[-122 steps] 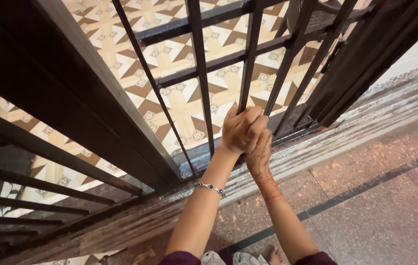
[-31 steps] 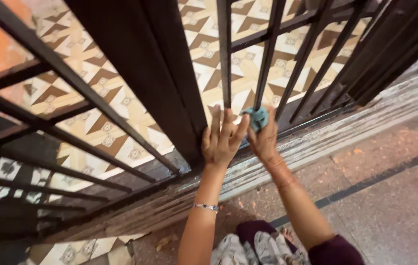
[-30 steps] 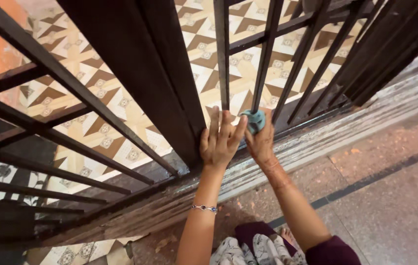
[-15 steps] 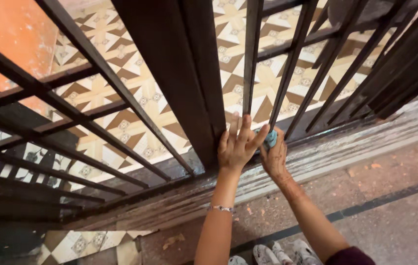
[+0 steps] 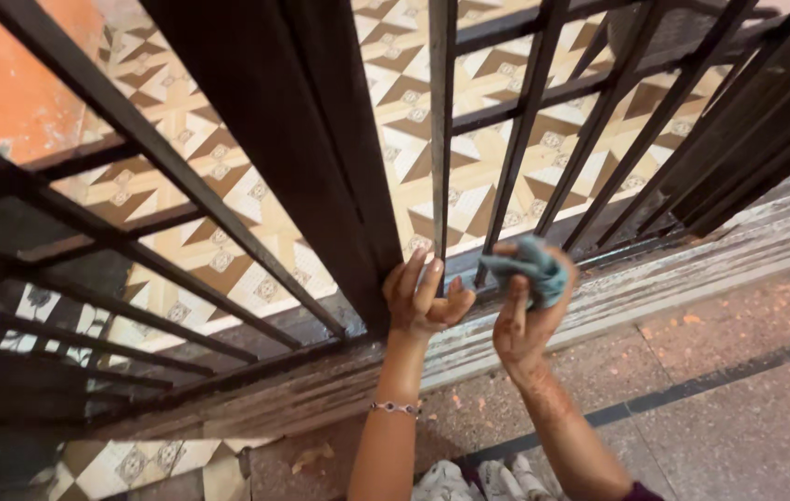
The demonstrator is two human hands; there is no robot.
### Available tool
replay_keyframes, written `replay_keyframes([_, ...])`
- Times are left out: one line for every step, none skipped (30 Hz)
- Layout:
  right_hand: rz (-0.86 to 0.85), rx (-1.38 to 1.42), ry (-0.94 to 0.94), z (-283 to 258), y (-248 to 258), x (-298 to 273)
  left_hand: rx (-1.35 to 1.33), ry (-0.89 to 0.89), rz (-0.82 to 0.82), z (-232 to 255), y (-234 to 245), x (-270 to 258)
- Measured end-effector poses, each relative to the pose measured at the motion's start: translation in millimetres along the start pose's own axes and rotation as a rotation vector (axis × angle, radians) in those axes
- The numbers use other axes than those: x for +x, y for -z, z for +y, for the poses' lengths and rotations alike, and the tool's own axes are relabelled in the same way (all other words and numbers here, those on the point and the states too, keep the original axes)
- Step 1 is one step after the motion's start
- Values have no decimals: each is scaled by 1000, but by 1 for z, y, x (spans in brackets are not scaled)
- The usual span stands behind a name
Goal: The person wipes the vertical bars and the latch of a metal security gate using a blue cloth.
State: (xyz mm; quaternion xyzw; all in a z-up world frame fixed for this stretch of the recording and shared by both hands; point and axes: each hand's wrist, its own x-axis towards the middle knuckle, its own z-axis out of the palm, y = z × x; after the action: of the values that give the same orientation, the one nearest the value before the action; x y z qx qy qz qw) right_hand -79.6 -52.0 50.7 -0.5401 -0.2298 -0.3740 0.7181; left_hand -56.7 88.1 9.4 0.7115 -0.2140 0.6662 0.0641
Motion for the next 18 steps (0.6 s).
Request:
replay_keyframes([-18, 11, 11, -14, -8, 9, -50, 21, 12, 1, 4, -5])
replay_keyframes([-37, 24, 33, -26, -18, 21, -99, 38, 34, 0, 1, -7])
replay_keyframes([-56, 37, 55, -37, -28, 33, -148, 55, 56, -2, -1, -11])
replay_keyframes([-106, -347, 167, -49, -34, 41, -184, 56, 73, -3, -4, -16])
replay_keyframes([-156, -733, 278, -55, -45, 47, -219, 57, 90, -6, -8, -22])
replay_keyframes([-176, -658, 204, -53, -62, 52, -255, 58, 102, -7, -7, -29])
replay_keyframes([-194, -584, 131, -50, -75, 55, -316, 129, 92, -4, -4, -37])
replay_keyframes([-170, -583, 131, -45, -83, 60, -378, 196, 92, -4, -7, -41])
replay_keyframes([-146, -581, 131, -39, -89, 63, -441, 263, 91, -3, -8, -44])
replay_keyframes([-123, -577, 129, -34, -92, 62, -464, 226, 91, -4, -7, -46])
replay_keyframes([-153, -555, 115, -31, -89, 61, -488, 189, 90, -5, -3, -46])
replay_keyframes([-184, -531, 102, -28, -83, 58, -510, 153, 90, -7, -1, -45])
replay_keyframes([-215, -507, 89, -25, -79, 55, -496, 148, 84, -7, 1, -43])
replay_keyframes([-223, -480, 77, -22, -77, 50, -483, 142, 82, -6, 1, -40])
replay_keyframes([-230, -454, 65, -21, -74, 43, -471, 136, 79, -7, 0, -37])
replay_keyframes([-240, -427, 54, -17, -72, 40, -472, 117, 77, -8, -1, -34])
replay_keyframes([-252, -429, 51, -10, -70, 40, -474, 98, 74, -11, -2, -31])
replay_keyframes([-267, -436, 33, -6, -66, 36, -479, 91, 61, -8, 3, -32])
